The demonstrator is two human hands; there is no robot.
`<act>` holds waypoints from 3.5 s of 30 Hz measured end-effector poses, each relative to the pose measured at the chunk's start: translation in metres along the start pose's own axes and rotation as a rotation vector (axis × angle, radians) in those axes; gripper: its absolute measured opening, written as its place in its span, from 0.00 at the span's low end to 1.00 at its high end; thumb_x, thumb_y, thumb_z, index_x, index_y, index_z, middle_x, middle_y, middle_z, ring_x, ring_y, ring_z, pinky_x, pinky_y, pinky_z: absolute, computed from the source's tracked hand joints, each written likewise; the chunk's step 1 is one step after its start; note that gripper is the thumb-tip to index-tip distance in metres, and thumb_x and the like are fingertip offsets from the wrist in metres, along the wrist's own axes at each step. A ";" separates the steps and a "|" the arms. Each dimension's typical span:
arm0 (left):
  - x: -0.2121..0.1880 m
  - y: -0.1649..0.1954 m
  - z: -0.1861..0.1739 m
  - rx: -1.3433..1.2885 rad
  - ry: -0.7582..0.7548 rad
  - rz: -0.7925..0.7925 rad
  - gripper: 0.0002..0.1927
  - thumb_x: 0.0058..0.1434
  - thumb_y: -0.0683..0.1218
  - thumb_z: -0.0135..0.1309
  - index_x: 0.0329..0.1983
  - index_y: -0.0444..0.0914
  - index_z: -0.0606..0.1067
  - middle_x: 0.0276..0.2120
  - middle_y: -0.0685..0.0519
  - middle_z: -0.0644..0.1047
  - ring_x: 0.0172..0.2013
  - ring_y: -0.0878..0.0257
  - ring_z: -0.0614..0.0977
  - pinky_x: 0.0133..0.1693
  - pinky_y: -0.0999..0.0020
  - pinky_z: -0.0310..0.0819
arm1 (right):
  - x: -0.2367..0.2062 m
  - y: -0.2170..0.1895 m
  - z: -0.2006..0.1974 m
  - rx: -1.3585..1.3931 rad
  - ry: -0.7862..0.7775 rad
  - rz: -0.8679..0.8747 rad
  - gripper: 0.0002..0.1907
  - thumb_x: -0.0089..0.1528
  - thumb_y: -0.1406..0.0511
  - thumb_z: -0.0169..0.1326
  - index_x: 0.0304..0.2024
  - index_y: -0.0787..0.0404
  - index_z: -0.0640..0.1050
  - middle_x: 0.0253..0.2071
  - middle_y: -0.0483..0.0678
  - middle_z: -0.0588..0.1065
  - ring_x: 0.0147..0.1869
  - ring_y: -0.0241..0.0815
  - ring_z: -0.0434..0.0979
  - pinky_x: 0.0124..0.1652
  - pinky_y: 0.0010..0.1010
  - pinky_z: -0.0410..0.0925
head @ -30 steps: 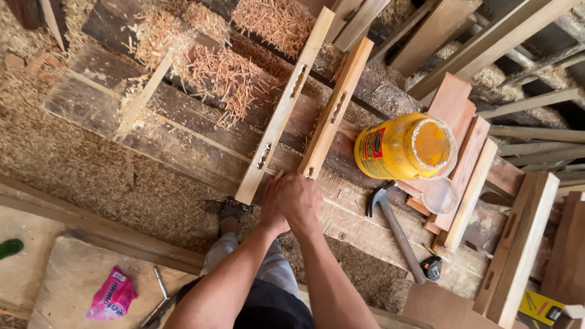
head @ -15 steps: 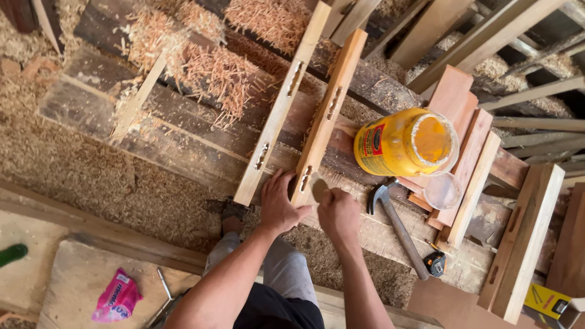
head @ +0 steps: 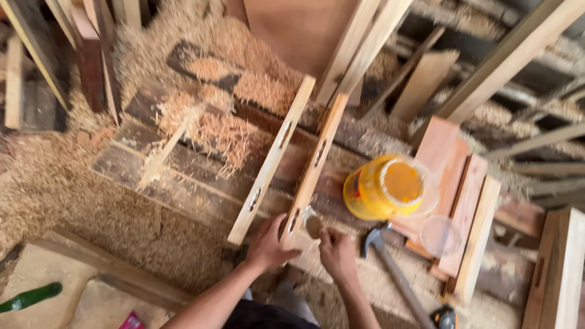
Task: The person applies wood glue to two vertical wooden pieces, then joins them with a horizontal crosspiece and hammers the joints. Additional crosspieces are added and hammered into place to form a rectangular wooden frame.
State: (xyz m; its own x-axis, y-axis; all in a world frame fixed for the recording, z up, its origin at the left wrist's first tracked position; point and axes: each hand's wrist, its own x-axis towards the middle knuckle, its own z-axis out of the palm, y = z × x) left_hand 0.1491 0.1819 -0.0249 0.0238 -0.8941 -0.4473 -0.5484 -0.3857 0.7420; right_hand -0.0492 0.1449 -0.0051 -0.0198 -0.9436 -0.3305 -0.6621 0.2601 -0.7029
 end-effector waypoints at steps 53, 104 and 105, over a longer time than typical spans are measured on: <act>0.048 -0.320 -0.360 -1.925 1.382 -0.504 0.02 0.62 0.40 0.57 0.36 0.40 0.80 0.28 0.54 0.81 0.25 0.66 0.76 0.26 0.68 0.67 | 0.080 -0.347 0.426 0.037 -0.853 0.199 0.15 0.65 0.63 0.56 0.52 0.60 0.82 0.32 0.47 0.77 0.25 0.35 0.71 0.25 0.28 0.63; 0.193 -0.013 -0.063 0.452 0.198 -0.135 0.30 0.61 0.52 0.59 0.58 0.33 0.63 0.56 0.37 0.70 0.58 0.44 0.73 0.51 0.45 0.76 | 0.135 -0.051 0.088 -0.321 -0.130 0.418 0.44 0.59 0.47 0.59 0.64 0.67 0.58 0.49 0.68 0.78 0.55 0.67 0.80 0.55 0.50 0.73; 0.205 -0.017 -0.075 0.451 0.264 -0.129 0.31 0.61 0.51 0.59 0.60 0.32 0.62 0.55 0.37 0.71 0.56 0.44 0.74 0.51 0.45 0.76 | 0.139 -0.043 0.093 -0.329 -0.145 0.434 0.42 0.59 0.47 0.58 0.64 0.64 0.58 0.49 0.67 0.79 0.54 0.67 0.81 0.54 0.51 0.74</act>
State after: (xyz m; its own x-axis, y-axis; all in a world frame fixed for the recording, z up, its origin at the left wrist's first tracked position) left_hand 0.2266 -0.0121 -0.0919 0.2921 -0.8950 -0.3372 -0.8301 -0.4124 0.3752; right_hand 0.0461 0.0215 -0.0798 -0.2544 -0.7202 -0.6454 -0.8152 0.5188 -0.2575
